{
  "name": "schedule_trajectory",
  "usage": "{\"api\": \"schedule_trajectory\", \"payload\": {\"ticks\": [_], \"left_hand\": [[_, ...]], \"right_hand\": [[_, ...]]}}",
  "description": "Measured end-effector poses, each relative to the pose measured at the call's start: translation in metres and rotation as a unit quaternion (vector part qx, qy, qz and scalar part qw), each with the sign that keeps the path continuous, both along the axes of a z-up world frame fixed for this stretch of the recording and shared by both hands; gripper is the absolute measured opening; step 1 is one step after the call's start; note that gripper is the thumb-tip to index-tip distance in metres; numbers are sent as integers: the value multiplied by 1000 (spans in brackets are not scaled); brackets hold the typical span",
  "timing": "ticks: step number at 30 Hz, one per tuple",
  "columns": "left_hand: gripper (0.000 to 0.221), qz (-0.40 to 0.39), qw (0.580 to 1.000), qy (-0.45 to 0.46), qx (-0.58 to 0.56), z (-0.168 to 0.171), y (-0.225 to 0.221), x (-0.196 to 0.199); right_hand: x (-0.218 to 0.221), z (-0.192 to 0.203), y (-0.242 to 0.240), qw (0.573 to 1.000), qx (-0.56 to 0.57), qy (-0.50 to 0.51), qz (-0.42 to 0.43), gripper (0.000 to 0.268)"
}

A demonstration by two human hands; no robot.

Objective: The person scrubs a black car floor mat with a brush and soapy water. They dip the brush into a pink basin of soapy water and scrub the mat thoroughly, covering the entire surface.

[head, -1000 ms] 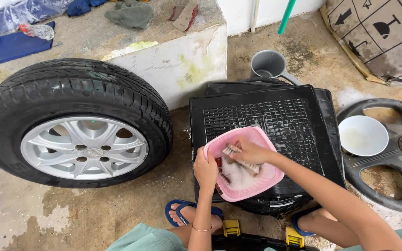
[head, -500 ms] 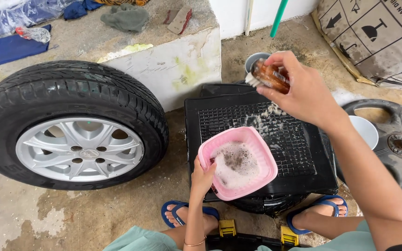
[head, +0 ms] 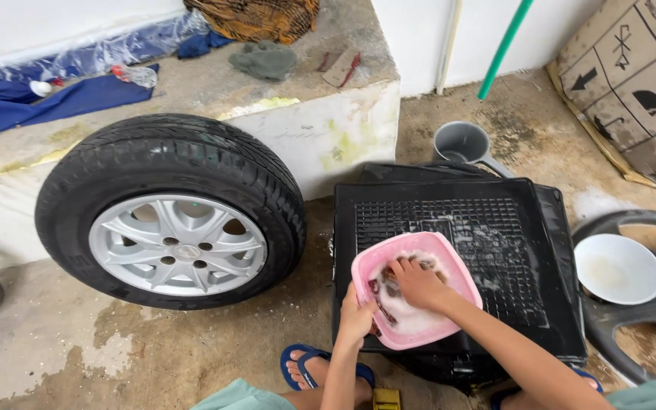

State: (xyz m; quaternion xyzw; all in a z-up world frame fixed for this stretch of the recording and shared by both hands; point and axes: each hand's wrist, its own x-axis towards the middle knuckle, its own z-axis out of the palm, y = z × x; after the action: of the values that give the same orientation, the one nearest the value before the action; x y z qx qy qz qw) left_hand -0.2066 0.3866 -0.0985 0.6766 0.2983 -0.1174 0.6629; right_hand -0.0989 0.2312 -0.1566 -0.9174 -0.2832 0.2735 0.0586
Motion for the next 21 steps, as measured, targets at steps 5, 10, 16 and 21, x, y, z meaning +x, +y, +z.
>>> {"api": "schedule_trajectory", "payload": {"ticks": [5,10,16,21], "left_hand": [[56,40,998,-48,1,-13,11,25],[81,82,991,-110,1,37,13,83],[82,71,991,-112,18,9,37,180],[73,88,993,-74,17,-22,34,204]], "right_hand": [[29,51,19,999,35,32,-18,57],[85,89,39,998,12,-64,7,57],[189,37,49,988,-30,-106,-106,66],[201,-19,51,988,-34,-39,-142,48]]}}
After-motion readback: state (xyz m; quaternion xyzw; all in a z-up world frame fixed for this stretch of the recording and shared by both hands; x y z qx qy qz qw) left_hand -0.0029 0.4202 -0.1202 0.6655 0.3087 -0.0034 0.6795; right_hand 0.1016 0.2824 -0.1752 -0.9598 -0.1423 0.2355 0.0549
